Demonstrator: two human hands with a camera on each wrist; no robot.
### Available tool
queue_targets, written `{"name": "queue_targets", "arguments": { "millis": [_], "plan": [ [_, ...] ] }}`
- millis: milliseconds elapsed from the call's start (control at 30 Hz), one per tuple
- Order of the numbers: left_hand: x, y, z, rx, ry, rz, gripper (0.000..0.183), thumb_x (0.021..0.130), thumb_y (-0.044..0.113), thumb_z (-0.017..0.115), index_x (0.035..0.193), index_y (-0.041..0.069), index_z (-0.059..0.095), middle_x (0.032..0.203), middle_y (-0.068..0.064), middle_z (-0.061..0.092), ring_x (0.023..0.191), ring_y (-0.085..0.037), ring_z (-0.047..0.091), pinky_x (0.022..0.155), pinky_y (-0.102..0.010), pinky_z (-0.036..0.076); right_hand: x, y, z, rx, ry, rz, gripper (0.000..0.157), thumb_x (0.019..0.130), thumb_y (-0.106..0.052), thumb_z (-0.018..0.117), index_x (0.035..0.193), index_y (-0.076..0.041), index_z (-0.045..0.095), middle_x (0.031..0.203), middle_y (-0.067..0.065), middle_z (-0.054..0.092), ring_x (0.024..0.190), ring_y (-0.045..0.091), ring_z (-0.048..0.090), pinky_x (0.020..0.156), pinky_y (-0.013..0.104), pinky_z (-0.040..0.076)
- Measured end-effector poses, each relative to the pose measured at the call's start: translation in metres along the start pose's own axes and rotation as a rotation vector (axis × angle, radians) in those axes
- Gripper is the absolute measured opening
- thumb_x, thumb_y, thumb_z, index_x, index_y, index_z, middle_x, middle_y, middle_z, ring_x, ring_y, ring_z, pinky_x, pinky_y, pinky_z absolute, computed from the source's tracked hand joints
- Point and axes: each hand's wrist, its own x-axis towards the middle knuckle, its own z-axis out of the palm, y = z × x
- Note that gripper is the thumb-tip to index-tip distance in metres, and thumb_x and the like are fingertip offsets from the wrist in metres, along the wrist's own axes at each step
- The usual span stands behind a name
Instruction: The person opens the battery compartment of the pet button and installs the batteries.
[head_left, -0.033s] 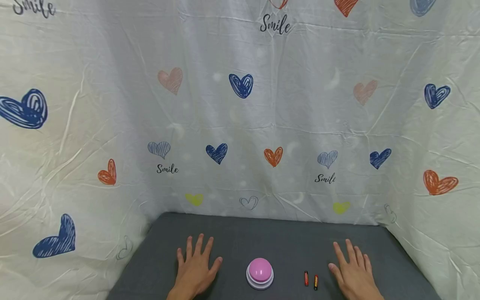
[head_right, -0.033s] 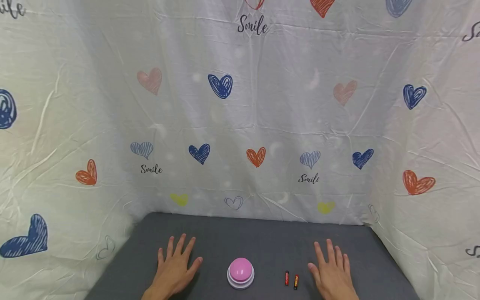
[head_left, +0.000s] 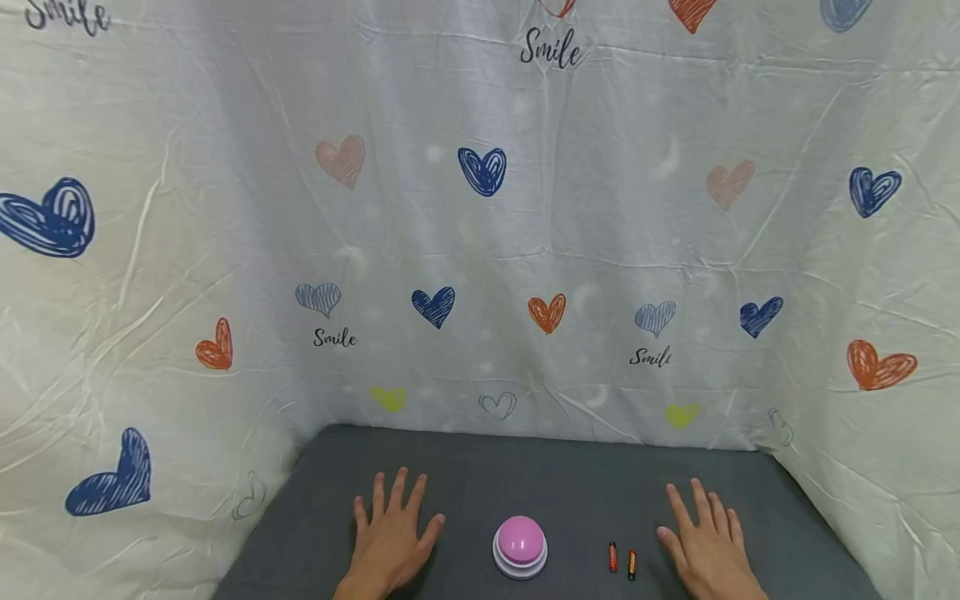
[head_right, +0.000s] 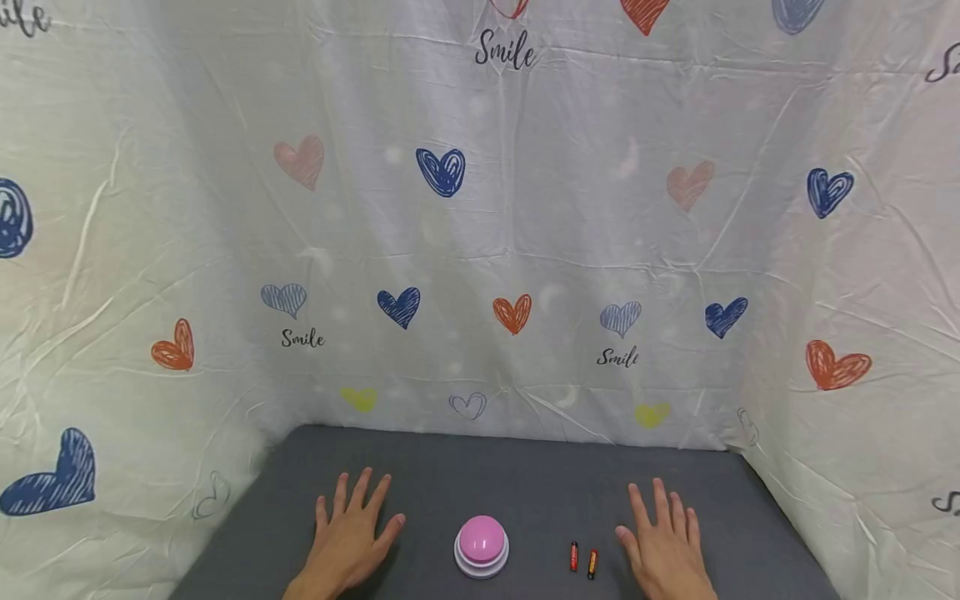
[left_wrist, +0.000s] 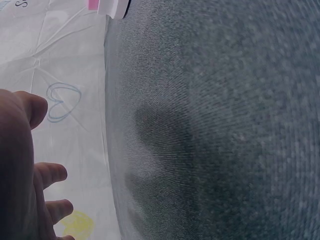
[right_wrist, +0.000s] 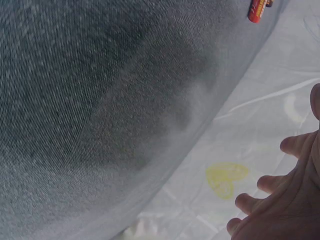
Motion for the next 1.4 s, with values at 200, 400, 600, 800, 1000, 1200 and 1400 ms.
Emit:
{"name": "queue_targets", "arguments": {
  "millis": [200, 400, 600, 800, 1000, 1200, 1400],
  "plan": [
    [0.0, -0.002, -0.002, -0.015, 0.001, 0.012, 0.076, 0.108, 0.058, 0.057, 0.169, 0.016, 0.042, 0.18, -0.022, 0.025, 0.165, -0.059, 0.007, 0.124, -0.09, 0.003, -0.001, -0.001, -0.001, 0.01, 0.038, -0.043, 0.07, 0.113, -0.044, 0.055, 0.168, -0.003, 0.039, 0.171, 0.041, 0.025, 0.151, 0.069, 0.027, 0.12, 0.089, 0.018],
    [-0.002, -0.001, -0.004, -0.069, 0.047, 0.074, 0.081, 0.105, 0.059, 0.064, 0.167, 0.011, 0.044, 0.175, -0.021, 0.036, 0.163, -0.054, 0.026, 0.127, -0.084, 0.02, -0.003, -0.007, -0.004, -0.001, 0.121, -0.11, 0.073, 0.109, -0.043, 0.065, 0.159, 0.006, 0.046, 0.162, 0.039, 0.042, 0.146, 0.064, 0.041, 0.117, 0.084, 0.035],
    [-0.004, 0.003, -0.01, -0.126, 0.103, 0.153, 0.097, 0.096, 0.07, 0.07, 0.163, 0.004, 0.049, 0.168, -0.022, 0.048, 0.158, -0.049, 0.04, 0.131, -0.074, 0.029, -0.005, -0.019, -0.012, 0.039, 0.206, -0.19, 0.075, 0.103, -0.041, 0.076, 0.153, 0.011, 0.052, 0.156, 0.033, 0.054, 0.142, 0.056, 0.052, 0.115, 0.075, 0.046],
    [-0.005, 0.009, -0.015, -0.193, 0.129, 0.21, 0.091, 0.098, 0.066, 0.07, 0.161, 0.003, 0.051, 0.166, -0.02, 0.051, 0.158, -0.046, 0.041, 0.133, -0.068, 0.029, -0.003, -0.04, -0.026, 0.107, 0.137, -0.222, 0.085, 0.1, -0.048, 0.077, 0.156, 0.01, 0.049, 0.159, 0.032, 0.051, 0.146, 0.055, 0.051, 0.114, 0.074, 0.047],
    [-0.008, 0.013, -0.01, -0.214, 0.115, 0.247, 0.087, 0.095, 0.056, 0.076, 0.157, -0.002, 0.054, 0.163, -0.022, 0.055, 0.157, -0.045, 0.043, 0.134, -0.066, 0.03, 0.0, -0.06, -0.022, 0.158, 0.062, -0.275, 0.086, 0.098, -0.04, 0.082, 0.157, 0.011, 0.047, 0.163, 0.032, 0.048, 0.147, 0.054, 0.05, 0.114, 0.072, 0.049],
    [-0.008, 0.019, -0.004, -0.239, 0.066, 0.28, 0.089, 0.089, 0.047, 0.084, 0.155, -0.005, 0.055, 0.161, -0.024, 0.056, 0.158, -0.047, 0.042, 0.133, -0.068, 0.029, 0.002, -0.078, -0.004, 0.208, 0.055, -0.318, 0.082, 0.096, -0.032, 0.086, 0.155, 0.01, 0.05, 0.16, 0.031, 0.052, 0.145, 0.052, 0.053, 0.114, 0.07, 0.051],
    [-0.009, 0.026, 0.004, -0.271, 0.01, 0.325, 0.091, 0.087, 0.044, 0.086, 0.154, -0.009, 0.054, 0.158, -0.028, 0.057, 0.154, -0.048, 0.047, 0.13, -0.07, 0.033, 0.001, -0.096, 0.017, 0.206, 0.062, -0.412, 0.074, 0.096, -0.026, 0.085, 0.15, 0.012, 0.054, 0.154, 0.031, 0.057, 0.14, 0.05, 0.058, 0.112, 0.07, 0.052]
  ]
}}
